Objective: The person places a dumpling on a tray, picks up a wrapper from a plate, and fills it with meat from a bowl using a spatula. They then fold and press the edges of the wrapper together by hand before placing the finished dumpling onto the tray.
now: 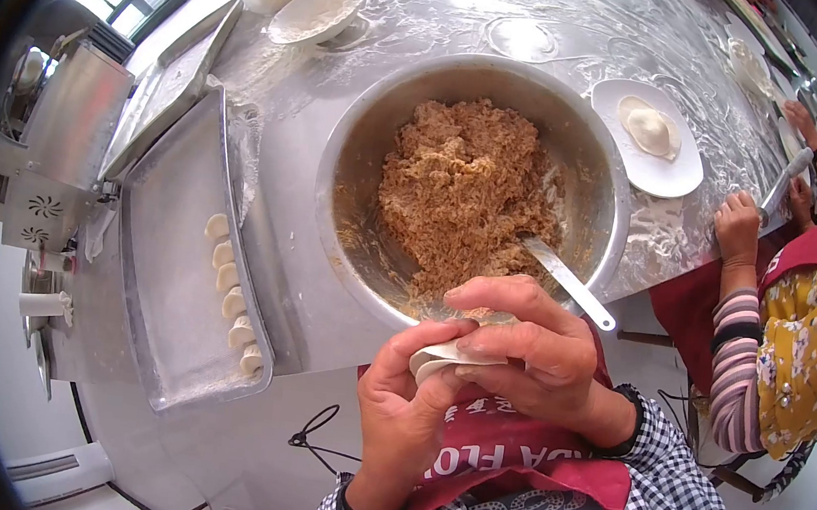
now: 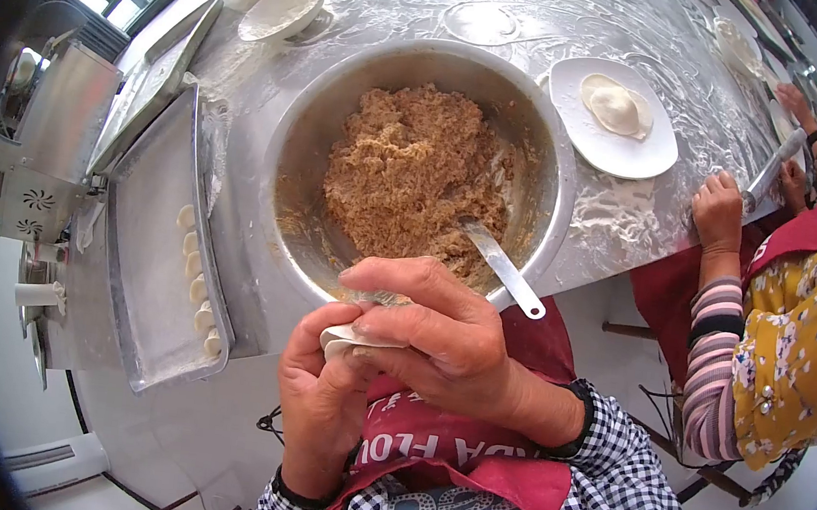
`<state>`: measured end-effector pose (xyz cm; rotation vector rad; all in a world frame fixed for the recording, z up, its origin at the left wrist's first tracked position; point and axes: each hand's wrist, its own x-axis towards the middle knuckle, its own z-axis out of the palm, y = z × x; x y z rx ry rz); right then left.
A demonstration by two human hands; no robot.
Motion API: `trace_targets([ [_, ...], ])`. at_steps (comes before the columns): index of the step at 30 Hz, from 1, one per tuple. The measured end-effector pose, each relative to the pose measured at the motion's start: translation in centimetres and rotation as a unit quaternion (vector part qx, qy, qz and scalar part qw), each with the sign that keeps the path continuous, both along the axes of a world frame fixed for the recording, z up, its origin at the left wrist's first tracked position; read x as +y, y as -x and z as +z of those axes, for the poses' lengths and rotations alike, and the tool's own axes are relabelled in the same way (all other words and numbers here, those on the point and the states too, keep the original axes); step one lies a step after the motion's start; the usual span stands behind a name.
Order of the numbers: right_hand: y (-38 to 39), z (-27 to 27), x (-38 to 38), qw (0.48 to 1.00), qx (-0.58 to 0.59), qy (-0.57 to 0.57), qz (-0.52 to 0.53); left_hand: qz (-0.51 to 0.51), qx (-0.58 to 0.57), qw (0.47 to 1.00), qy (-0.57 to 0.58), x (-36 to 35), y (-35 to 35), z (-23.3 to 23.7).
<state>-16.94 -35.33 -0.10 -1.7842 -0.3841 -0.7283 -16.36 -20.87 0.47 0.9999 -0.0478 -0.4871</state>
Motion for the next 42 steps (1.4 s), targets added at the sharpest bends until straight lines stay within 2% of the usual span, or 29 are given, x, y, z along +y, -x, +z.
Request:
trace_targets([
  [4,-0.2,-0.4,-0.3,0.999,-0.024,0.019,0.008,0.009,-0.059,0.997,-0.046,-0.2,0.1,0.2],
  [6,-0.2,-0.4,-0.3,0.999,-0.019,0.024,0.018,0.003,-0.15,0.98,-0.128,-0.1,0.2,0.2],
  [7,-0.3,-0.4,-0.4,0.999,-0.018,0.023,0.019,0.003,-0.15,0.98,-0.128,-0.1,0.2,0.2],
  [9,-0.3,-0.5,-0.6,0.998,-0.025,0.04,0.032,-0.011,-0.246,0.948,-0.203,0.0,0.2,0.2],
  [10,-0.3,-0.5,-0.7,0.998,-0.025,0.039,0.032,-0.011,-0.246,0.948,-0.203,0.1,0.2,0.1],
  [13,-0.1,-0.4,-0.7,0.998,-0.025,0.051,0.034,-0.016,-0.204,0.964,-0.172,0.1,0.2,0.0],
  [15,0.1,0.0,-0.3,1.0,0.026,0.009,0.009,-0.006,-0.142,0.983,-0.117,0.2,0.5,0.0],
  [18,-0.1,0.2,-0.1,1.0,0.019,-0.004,0.006,-0.004,-0.159,0.977,-0.145,0.0,0.3,0.4],
  [25,0.0,-0.5,-0.2,0.999,-0.011,0.016,0.033,-0.008,-0.159,0.98,-0.119,-0.2,0.2,0.1],
  [27,0.0,-0.6,-0.1,1.0,-0.01,-0.001,0.011,-0.014,0.005,1.0,-0.008,-0.2,0.1,0.1],
  [31,-0.1,-0.2,0.0,1.0,-0.014,0.02,-0.008,-0.004,0.051,0.997,0.05,-0.2,0.1,-0.3],
  [37,-0.2,-0.2,-0.1,0.998,-0.024,0.049,-0.015,0.001,-0.015,1.0,-0.028,-0.2,0.3,-0.2],
  [39,-0.1,-0.5,-0.2,0.998,-0.02,0.05,-0.01,-0.023,-0.144,0.981,-0.128,0.1,0.3,-0.6],
  [41,0.0,-0.6,-0.2,0.999,-0.017,0.047,-0.006,-0.044,-0.214,0.957,-0.193,0.3,0.2,-0.5],
  [42,0.0,-0.6,-0.2,0.999,-0.017,0.047,-0.006,-0.044,-0.214,0.957,-0.193,0.3,0.2,-0.5],
])
